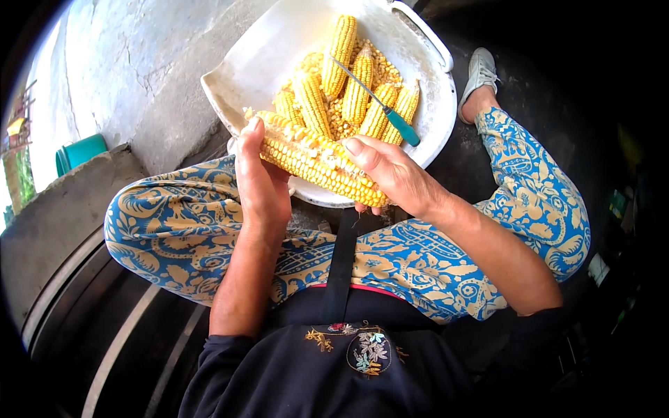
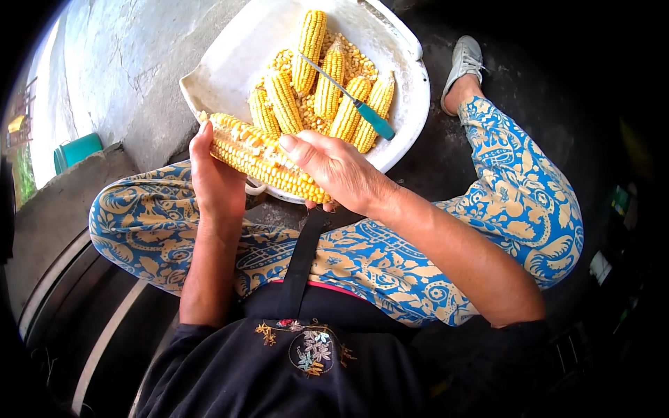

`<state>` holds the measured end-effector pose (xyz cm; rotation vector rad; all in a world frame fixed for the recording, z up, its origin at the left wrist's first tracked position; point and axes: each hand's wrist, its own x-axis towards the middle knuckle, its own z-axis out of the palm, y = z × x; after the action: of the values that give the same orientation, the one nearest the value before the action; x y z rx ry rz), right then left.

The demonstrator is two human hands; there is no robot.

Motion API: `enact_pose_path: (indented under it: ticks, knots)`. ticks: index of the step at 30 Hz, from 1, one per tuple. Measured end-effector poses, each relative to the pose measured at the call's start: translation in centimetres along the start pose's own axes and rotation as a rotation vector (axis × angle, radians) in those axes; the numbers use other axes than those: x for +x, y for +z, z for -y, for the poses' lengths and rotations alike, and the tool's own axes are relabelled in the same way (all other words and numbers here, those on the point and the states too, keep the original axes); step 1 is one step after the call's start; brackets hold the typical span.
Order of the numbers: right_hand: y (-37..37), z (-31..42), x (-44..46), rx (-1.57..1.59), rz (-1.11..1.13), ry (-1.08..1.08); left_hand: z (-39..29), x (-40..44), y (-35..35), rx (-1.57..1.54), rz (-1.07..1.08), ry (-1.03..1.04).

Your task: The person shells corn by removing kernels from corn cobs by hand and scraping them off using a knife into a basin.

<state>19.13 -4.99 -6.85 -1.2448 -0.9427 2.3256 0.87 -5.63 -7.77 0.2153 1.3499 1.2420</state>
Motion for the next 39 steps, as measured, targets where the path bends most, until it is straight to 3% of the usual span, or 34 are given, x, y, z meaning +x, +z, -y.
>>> enact_pose_path:
  ticks: [1, 3, 7, 10, 12, 14, 17, 18, 20, 24, 27, 29, 30, 33, 35, 39]
  knots:
    - [0.2, -0.3, 0.1, 0.0, 0.001, 0.001, -0.1, 0.1, -0.1, -0.005, 0.018, -0.003]
    - [0.7, -1.1, 0.4, -0.324, -0.124, -0.182, -0.2, -0.2, 0.2, 0.039, 0.04, -0.002]
    - [0.5, -0.8, 0.4, -0.385, -0.122, -0.151, -0.2, -0.5, 0.7, 0.049, 0.047, -0.016]
    - [0.2, -1.1, 0.6, -0.238, -0.137, -0.179, 0.2, -0.1, 0.2, 0.08, 0.029, -0.017]
    - [-0.2, -1.0, 0.6, 0.062, -0.062, -0.049, 0.1, -0.2, 0.4, 0.045, 0.02, -0.009]
    - [-0.4, -0.2, 0.2, 0.113, -0.033, -0.016, -0.2, 0.0, 0.3, 0.011, 0.009, 0.004]
    - [-0.6, 0.3, -0.1, -0.234, 0.006, -0.072, -0.6, 0.7, -0.6, -0.046, -0.018, 0.0]
    - [-0.5, -0.1, 0.1, -0.234, 0.006, -0.073, -0.5, 0.7, -0.7, -0.046, -0.018, 0.001]
    - [-0.3, -0.9, 0.3, -0.386, -0.123, -0.341, -0.4, 0.7, -0.8, -0.052, 0.011, -0.002]
    - [-0.2, -1.2, 0.4, -0.406, -0.179, -0.371, -0.4, 0.6, -0.4, -0.042, -0.016, -0.012]
    - [-0.6, -0.7, 0.3, -0.205, -0.207, -0.181, -0.2, 0.5, -0.3, -0.003, 0.011, -0.024]
    - [-0.8, 0.1, 0.1, -0.063, -0.151, 0.117, -0.2, 0.4, 0.0, -0.004, -0.007, -0.009]
    - [-0.9, 0.2, 0.0, -0.062, -0.15, 0.117, -0.2, 0.4, 0.0, -0.004, -0.008, -0.01]
    - [-0.7, -0.1, -0.1, -0.171, -0.075, -0.009, -0.3, 0.5, -0.2, 0.017, -0.008, 0.001]
    - [-0.3, -1.3, 0.2, -0.546, -0.23, -0.494, -0.4, 0.6, -0.4, -0.015, -0.004, -0.074]
    - [-0.4, -1.4, 0.1, -0.55, -0.157, -0.431, -0.2, 0.6, -0.5, -0.022, -0.006, -0.078]
